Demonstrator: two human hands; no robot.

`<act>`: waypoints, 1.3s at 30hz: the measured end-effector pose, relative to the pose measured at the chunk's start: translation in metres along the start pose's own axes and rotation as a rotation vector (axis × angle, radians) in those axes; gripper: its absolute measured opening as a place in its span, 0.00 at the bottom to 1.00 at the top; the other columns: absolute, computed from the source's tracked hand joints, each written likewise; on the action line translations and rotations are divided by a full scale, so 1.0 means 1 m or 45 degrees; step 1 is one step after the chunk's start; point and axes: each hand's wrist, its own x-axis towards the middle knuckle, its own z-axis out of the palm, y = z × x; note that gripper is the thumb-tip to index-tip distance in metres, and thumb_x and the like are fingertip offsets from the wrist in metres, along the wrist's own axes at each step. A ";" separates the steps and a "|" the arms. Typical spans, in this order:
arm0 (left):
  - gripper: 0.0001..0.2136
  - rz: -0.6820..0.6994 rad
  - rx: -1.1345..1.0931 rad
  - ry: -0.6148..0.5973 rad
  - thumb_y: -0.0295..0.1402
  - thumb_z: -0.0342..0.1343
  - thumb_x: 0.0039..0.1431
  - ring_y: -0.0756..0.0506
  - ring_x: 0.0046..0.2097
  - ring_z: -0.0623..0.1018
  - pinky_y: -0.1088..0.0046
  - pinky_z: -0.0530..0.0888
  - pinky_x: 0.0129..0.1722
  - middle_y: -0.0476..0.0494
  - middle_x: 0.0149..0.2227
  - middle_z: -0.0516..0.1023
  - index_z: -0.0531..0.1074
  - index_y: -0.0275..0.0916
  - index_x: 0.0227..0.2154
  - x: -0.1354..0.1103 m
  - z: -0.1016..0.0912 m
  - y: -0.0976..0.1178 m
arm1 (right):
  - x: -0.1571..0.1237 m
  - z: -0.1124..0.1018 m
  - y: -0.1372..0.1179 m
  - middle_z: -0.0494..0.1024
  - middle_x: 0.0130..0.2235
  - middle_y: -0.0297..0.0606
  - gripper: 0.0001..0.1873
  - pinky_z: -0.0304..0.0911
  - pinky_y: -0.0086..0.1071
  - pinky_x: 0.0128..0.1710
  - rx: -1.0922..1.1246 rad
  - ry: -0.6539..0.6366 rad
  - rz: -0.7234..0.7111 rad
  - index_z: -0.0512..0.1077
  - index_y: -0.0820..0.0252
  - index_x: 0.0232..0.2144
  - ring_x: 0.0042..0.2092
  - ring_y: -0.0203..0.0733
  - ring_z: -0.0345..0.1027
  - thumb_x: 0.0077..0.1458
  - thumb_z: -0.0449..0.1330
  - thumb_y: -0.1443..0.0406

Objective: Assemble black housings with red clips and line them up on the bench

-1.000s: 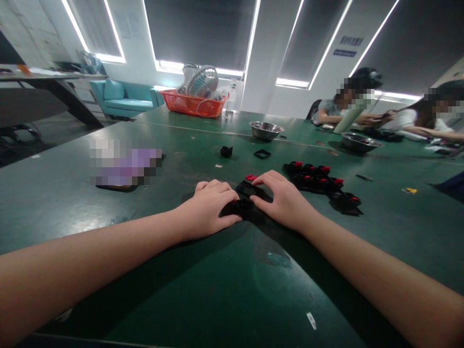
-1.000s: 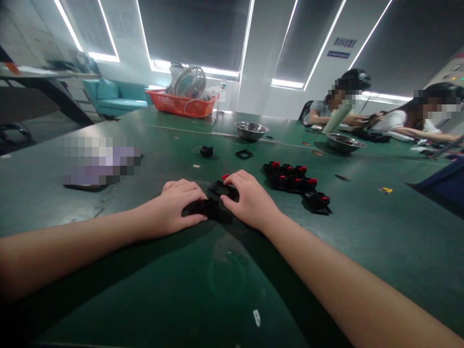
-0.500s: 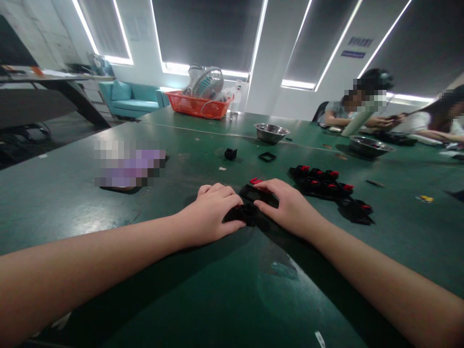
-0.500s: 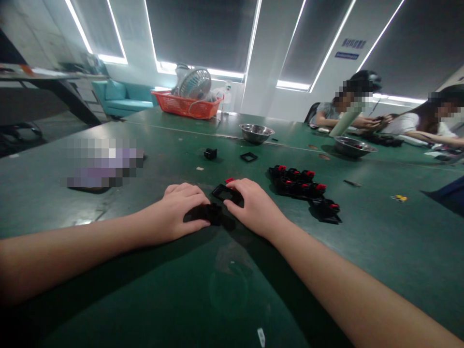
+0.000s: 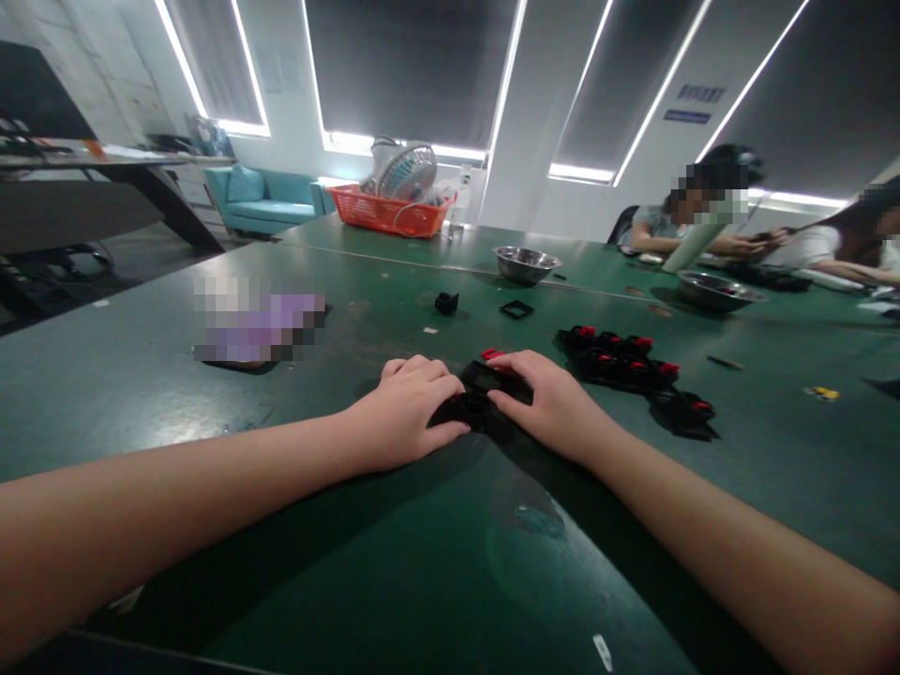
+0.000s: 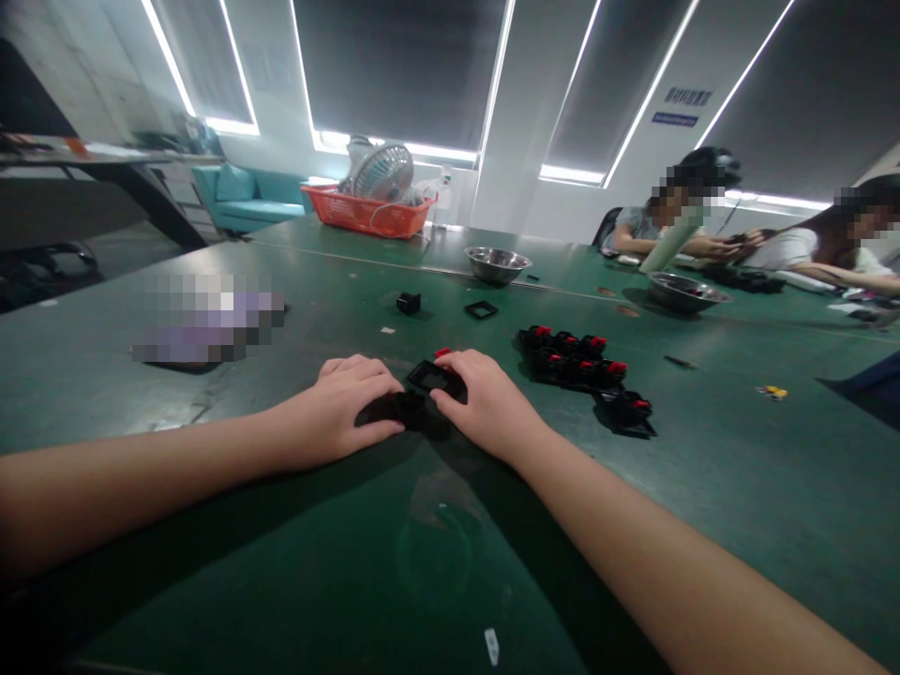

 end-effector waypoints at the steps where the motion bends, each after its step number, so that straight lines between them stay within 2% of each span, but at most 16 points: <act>1: 0.12 0.001 0.012 0.003 0.39 0.55 0.62 0.38 0.51 0.70 0.56 0.64 0.49 0.41 0.45 0.73 0.71 0.39 0.44 0.000 0.000 0.000 | 0.000 0.000 0.000 0.77 0.45 0.51 0.17 0.65 0.45 0.50 0.003 -0.001 -0.001 0.72 0.67 0.45 0.47 0.51 0.71 0.54 0.60 0.66; 29: 0.12 -0.034 -0.021 0.002 0.40 0.54 0.62 0.38 0.50 0.70 0.54 0.64 0.49 0.41 0.45 0.73 0.70 0.39 0.44 0.001 0.003 -0.003 | 0.001 0.001 0.001 0.76 0.48 0.51 0.18 0.64 0.47 0.53 -0.014 -0.040 0.007 0.71 0.67 0.47 0.50 0.51 0.69 0.55 0.59 0.65; 39: 0.11 -0.056 -0.020 0.004 0.40 0.54 0.62 0.38 0.50 0.70 0.54 0.64 0.49 0.41 0.46 0.73 0.70 0.39 0.43 0.000 0.001 -0.003 | 0.001 0.000 0.000 0.77 0.47 0.48 0.16 0.65 0.50 0.52 -0.011 -0.039 0.013 0.72 0.61 0.47 0.49 0.52 0.71 0.55 0.59 0.64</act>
